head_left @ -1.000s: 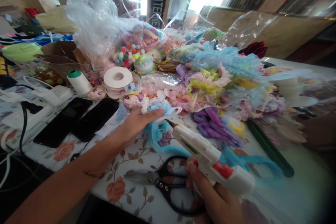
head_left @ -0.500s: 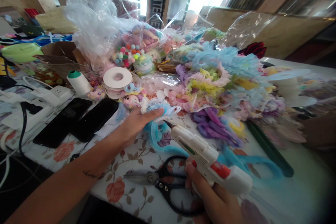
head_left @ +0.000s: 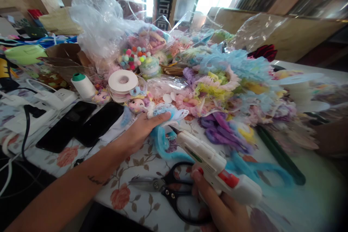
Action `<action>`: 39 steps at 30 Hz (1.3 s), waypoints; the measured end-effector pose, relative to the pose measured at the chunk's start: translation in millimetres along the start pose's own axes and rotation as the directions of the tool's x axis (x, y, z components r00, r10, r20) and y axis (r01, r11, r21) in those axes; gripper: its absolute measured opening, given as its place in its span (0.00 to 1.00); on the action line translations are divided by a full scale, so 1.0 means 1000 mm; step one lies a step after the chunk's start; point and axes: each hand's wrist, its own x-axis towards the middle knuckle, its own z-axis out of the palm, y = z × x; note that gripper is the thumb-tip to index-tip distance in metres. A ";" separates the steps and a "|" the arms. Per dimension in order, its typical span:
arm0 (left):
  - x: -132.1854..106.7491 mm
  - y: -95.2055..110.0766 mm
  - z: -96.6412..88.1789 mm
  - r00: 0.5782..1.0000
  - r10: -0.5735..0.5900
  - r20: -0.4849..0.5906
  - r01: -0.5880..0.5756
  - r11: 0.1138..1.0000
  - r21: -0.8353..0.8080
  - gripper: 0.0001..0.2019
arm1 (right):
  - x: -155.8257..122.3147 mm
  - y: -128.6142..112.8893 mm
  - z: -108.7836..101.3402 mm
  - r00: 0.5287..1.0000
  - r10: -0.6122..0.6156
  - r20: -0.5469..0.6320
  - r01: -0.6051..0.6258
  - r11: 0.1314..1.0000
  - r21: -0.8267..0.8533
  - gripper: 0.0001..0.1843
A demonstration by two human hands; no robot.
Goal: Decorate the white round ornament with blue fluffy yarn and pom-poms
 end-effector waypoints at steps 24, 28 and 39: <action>0.000 -0.003 0.004 0.985 -0.159 0.058 0.167 0.972 -0.165 0.15 | 0.003 -0.007 -0.001 0.991 -0.129 -0.045 0.127 0.990 -0.059 0.24; 0.000 -0.004 0.003 0.985 -0.161 0.067 0.169 0.973 -0.159 0.15 | -0.002 -0.009 0.003 0.995 -0.046 -0.091 0.041 0.998 -0.056 0.24; 0.001 -0.006 0.004 0.984 -0.162 0.072 0.173 0.966 -0.191 0.12 | -0.004 0.000 0.001 0.992 0.121 0.027 -0.122 0.992 0.023 0.23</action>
